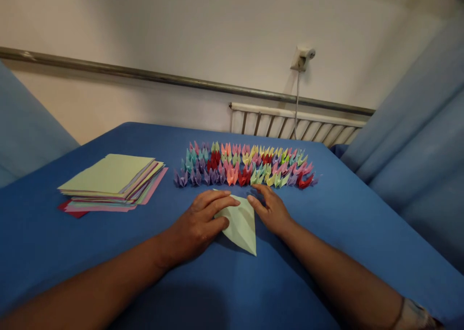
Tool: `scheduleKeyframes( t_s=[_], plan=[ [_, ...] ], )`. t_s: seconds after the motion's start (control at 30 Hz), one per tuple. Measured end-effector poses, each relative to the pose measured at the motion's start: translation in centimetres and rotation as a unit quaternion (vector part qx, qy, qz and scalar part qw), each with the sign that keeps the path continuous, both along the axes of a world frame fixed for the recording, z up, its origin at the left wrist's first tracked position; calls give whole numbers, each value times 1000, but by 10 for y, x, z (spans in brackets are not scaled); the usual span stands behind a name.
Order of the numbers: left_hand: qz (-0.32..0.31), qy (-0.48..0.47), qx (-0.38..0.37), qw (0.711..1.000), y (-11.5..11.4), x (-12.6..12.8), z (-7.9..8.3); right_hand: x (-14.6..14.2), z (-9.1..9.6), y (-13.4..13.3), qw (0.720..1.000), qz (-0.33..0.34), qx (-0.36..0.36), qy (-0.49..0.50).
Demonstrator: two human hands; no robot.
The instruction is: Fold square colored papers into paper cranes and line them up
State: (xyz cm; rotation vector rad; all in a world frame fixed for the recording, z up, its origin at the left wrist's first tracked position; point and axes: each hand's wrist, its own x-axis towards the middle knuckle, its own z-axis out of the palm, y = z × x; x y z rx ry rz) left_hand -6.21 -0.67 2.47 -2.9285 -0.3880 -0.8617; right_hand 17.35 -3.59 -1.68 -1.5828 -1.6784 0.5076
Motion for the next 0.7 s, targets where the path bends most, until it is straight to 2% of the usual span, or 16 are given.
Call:
scheduleKeyframes(
  t_s=[0.1,0.27,0.4,0.57,0.63,0.7],
  plan=[
    [0,23,-28,999,1,0,1,1,-7,4,997,-19,-79,-1],
    [3,105,-79,991,10,-1,0,-3,-4,0,992,9,-75,-102],
    [25,142,-103,984,14,-2,2,-3,4,-1,983,20,-112,-141],
    [3,177,-81,981,0,2,7,-3,8,-3,979,16,-130,-156],
    [-20,188,-77,979,-5,4,6,-1,9,-4,977,19,-135,-165],
    [-19,182,-84,979,-5,5,3,1,11,-5,973,21,-140,-184]
  ],
)
